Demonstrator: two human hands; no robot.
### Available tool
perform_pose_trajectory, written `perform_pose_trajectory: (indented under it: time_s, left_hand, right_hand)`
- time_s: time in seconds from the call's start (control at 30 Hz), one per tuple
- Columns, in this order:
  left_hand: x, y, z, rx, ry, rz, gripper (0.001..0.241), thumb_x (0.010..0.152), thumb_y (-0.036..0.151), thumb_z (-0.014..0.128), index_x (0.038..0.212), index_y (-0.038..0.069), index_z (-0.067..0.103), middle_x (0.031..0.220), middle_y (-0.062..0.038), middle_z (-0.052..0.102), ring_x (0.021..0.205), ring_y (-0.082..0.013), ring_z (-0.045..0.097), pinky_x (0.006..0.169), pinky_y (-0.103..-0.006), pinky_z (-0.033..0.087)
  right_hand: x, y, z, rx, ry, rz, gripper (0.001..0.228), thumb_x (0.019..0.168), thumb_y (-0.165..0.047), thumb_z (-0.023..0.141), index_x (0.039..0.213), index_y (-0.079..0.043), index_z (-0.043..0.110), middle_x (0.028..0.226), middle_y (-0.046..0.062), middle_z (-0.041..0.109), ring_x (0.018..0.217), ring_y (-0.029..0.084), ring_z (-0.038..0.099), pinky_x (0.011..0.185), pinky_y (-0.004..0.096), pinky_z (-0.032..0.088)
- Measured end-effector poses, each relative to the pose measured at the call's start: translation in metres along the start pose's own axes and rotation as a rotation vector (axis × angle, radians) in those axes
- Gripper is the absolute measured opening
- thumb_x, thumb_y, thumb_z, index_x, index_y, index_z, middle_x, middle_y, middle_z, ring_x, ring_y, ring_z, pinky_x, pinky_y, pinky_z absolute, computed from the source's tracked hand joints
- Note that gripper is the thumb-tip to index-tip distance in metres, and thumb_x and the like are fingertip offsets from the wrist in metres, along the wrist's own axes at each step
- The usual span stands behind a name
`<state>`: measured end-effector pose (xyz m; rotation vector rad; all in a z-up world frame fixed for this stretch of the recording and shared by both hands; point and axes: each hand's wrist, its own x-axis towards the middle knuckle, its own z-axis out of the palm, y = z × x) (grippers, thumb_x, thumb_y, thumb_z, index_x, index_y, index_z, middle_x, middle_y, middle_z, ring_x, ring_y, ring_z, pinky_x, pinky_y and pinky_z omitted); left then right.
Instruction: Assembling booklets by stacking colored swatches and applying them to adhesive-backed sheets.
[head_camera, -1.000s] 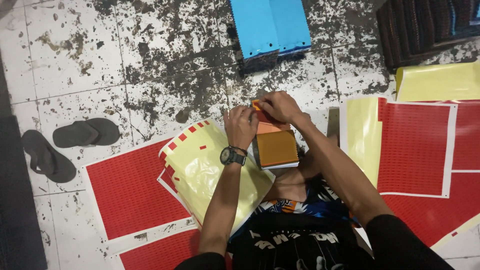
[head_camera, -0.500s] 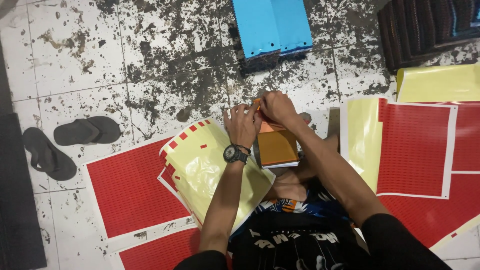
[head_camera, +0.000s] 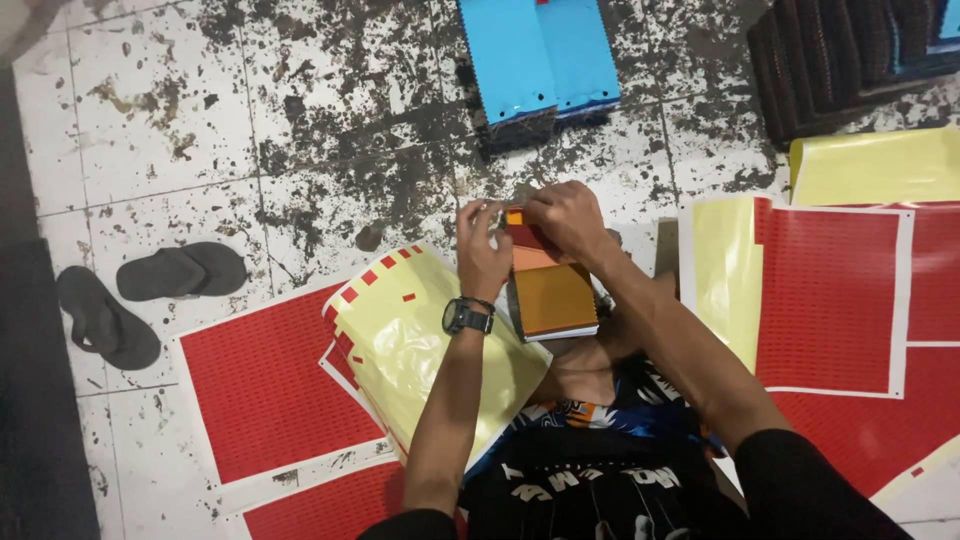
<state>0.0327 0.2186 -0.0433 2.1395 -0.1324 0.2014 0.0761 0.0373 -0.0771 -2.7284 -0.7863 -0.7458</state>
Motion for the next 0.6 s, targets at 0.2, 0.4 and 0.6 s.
perform_pose_trajectory:
  time_s: [0.2, 0.4, 0.6]
  left_hand:
    - [0.007, 0.017, -0.023, -0.527, 0.089, -0.299, 0.055, 0.082, -0.011, 0.052, 0.134, 0.007, 0.052, 0.142, -0.020, 0.041, 0.123, -0.0387, 0.061, 0.090, -0.0385, 0.065]
    - [0.013, 0.019, -0.024, -0.755, -0.022, -0.378, 0.055, 0.081, -0.007, 0.045, 0.134, 0.006, 0.050, 0.151, -0.029, 0.035, 0.114, -0.0335, 0.066, 0.077, -0.0313, 0.068]
    - [0.012, 0.010, -0.011, -0.784, -0.044, -0.337, 0.049, 0.081, -0.007, 0.047, 0.128, 0.003, 0.055, 0.143, -0.021, 0.040, 0.116, -0.0326, 0.061, 0.083, -0.0369, 0.066]
  right_hand:
    - [-0.008, -0.016, -0.028, 0.120, -0.292, 0.028, 0.015, 0.075, -0.027, 0.083, 0.086, -0.017, 0.078, 0.083, 0.000, 0.072, 0.083, 0.021, 0.071, 0.073, 0.035, 0.059]
    - [0.026, -0.016, -0.075, 0.916, -0.428, 0.347, 0.018, 0.087, -0.016, 0.075, 0.099, -0.002, 0.075, 0.091, 0.023, 0.074, 0.089, 0.048, 0.070, 0.075, 0.054, 0.056]
    - [0.008, -0.004, -0.042, 1.005, -0.418, 0.360, 0.009, 0.087, -0.010, 0.074, 0.091, -0.003, 0.078, 0.078, 0.022, 0.073, 0.075, 0.039, 0.071, 0.070, 0.046, 0.055]
